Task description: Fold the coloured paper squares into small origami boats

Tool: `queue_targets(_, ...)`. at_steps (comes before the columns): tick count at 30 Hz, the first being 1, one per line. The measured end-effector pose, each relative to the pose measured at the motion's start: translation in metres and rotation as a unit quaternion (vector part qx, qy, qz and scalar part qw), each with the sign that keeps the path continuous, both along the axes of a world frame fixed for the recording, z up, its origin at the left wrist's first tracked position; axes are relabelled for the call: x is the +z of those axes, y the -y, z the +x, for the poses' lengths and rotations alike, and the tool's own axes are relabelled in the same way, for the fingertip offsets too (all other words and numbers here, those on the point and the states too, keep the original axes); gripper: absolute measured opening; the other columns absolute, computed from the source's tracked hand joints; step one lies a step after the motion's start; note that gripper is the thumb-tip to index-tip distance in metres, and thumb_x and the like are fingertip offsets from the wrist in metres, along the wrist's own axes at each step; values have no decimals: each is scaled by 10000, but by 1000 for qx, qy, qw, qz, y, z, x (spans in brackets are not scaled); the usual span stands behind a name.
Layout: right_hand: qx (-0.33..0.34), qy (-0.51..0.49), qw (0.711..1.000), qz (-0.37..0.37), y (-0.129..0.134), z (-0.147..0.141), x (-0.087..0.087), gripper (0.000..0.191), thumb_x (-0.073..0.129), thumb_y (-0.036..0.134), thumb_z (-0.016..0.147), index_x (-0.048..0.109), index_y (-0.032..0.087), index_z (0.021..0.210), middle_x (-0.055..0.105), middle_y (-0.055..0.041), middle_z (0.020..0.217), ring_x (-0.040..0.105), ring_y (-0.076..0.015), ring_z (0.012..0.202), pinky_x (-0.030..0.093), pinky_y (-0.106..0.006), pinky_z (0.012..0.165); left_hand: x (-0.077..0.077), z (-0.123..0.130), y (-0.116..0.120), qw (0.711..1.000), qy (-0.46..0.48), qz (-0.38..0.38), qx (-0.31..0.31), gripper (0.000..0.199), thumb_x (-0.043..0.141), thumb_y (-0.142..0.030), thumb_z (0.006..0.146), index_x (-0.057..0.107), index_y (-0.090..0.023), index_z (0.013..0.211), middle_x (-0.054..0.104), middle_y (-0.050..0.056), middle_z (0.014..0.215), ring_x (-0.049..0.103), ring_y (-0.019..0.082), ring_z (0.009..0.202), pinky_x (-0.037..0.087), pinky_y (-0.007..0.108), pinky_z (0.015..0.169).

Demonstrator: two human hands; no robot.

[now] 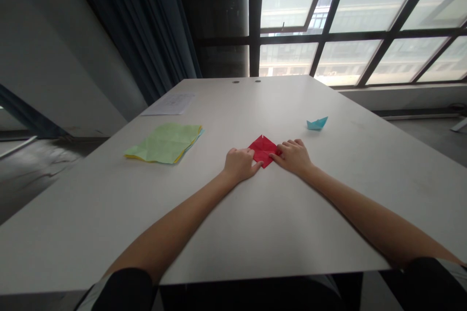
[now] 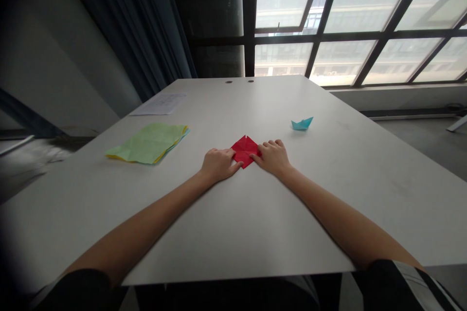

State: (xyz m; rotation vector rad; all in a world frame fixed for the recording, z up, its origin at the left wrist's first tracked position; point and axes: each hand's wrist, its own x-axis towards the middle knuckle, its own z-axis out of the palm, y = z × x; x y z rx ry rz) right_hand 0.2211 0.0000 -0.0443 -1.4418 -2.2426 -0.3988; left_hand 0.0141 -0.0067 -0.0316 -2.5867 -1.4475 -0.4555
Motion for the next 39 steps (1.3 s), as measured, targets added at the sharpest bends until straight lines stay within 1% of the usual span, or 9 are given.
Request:
queue_targets(4, 21, -30, 999, -25, -2, 1, -3, 284, 499, 443, 814, 634, 194, 791, 646, -81, 778, 518, -217, 803, 311, -355, 759, 0, -4, -5, 1000, -8, 6, 3, 395, 419, -502, 816, 618, -160, 795, 661, 103, 793, 609, 227, 742, 389, 354, 708)
queue_targets(9, 115, -38, 990, -65, -4, 0, -4, 213, 463, 292, 855, 653, 201, 886, 638, -80, 863, 500, -206, 824, 366, -337, 757, -3, -9, -14, 1000, 1, -3, 17, 328, 400, -415, 853, 627, -184, 800, 655, 77, 745, 597, 214, 728, 400, 349, 713)
queue_targets(11, 154, -45, 983, -85, -4, -1, -4, 212, 450, 231, 857, 651, 201, 916, 636, -76, 876, 509, -193, 818, 387, -324, 760, -6, -10, -17, 999, 26, -9, 20, 268, 442, -391, 837, 621, -194, 866, 654, 69, 784, 587, 218, 774, 408, 345, 721)
queue_targets(13, 172, -64, 978, -97, -5, -1, -5, 215, 450, 196, 849, 648, 197, 932, 635, -76, 890, 524, -186, 820, 405, -318, 769, -10, -11, -20, 998, 58, -8, 27, 289, 492, -381, 808, 587, -191, 1005, 649, 79, 908, 560, 231, 889, 413, 348, 758)
queue_targets(16, 173, -104, 974, -108, -7, -1, -7, 216, 450, 181, 839, 647, 189, 926, 631, -78, 886, 546, -181, 819, 428, -316, 775, -15, -12, -25, 996, 75, -20, 51, 416, 514, -409, 786, 530, -173, 1129, 580, 110, 1124, 483, 270, 1047, 397, 403, 837)
queue_targets(19, 168, -127, 970, -120, -9, -1, -9, 212, 452, 181, 831, 645, 189, 919, 624, -79, 880, 560, -181, 823, 444, -318, 773, -19, -14, -28, 994, 76, -56, 54, 388, 484, -422, 800, 553, -199, 1109, 541, 104, 1186, 454, 278, 1090, 376, 449, 877)
queue_targets(25, 165, -140, 968, -132, -10, -1, -10, 211, 451, 180, 824, 640, 184, 918, 615, -83, 886, 566, -174, 811, 454, -314, 767, -18, -15, -29, 991, 123, -47, 32, 326, 528, -382, 778, 586, -213, 1050, 575, 76, 1114, 480, 249, 1053, 385, 417, 878)
queue_targets(31, 165, -145, 966, -139, -9, 0, -9, 203, 457, 190, 825, 634, 189, 927, 609, -80, 893, 567, -171, 802, 456, -305, 751, -14, -15, -27, 988, 152, -36, 11, 212, 593, -336, 734, 632, -221, 907, 599, 46, 1054, 493, 222, 1011, 375, 393, 881)
queue_targets(39, 170, -122, 967, -145, -10, 0, -8, 339, 416, 205, 855, 522, 195, 1177, 581, -93, 942, 558, -186, 837, 448, -333, 788, -9, -14, -24, 988, 155, -28, -9, 113, 594, -294, 732, 645, -216, 796, 624, 32, 1014, 500, 209, 1003, 370, 381, 876)
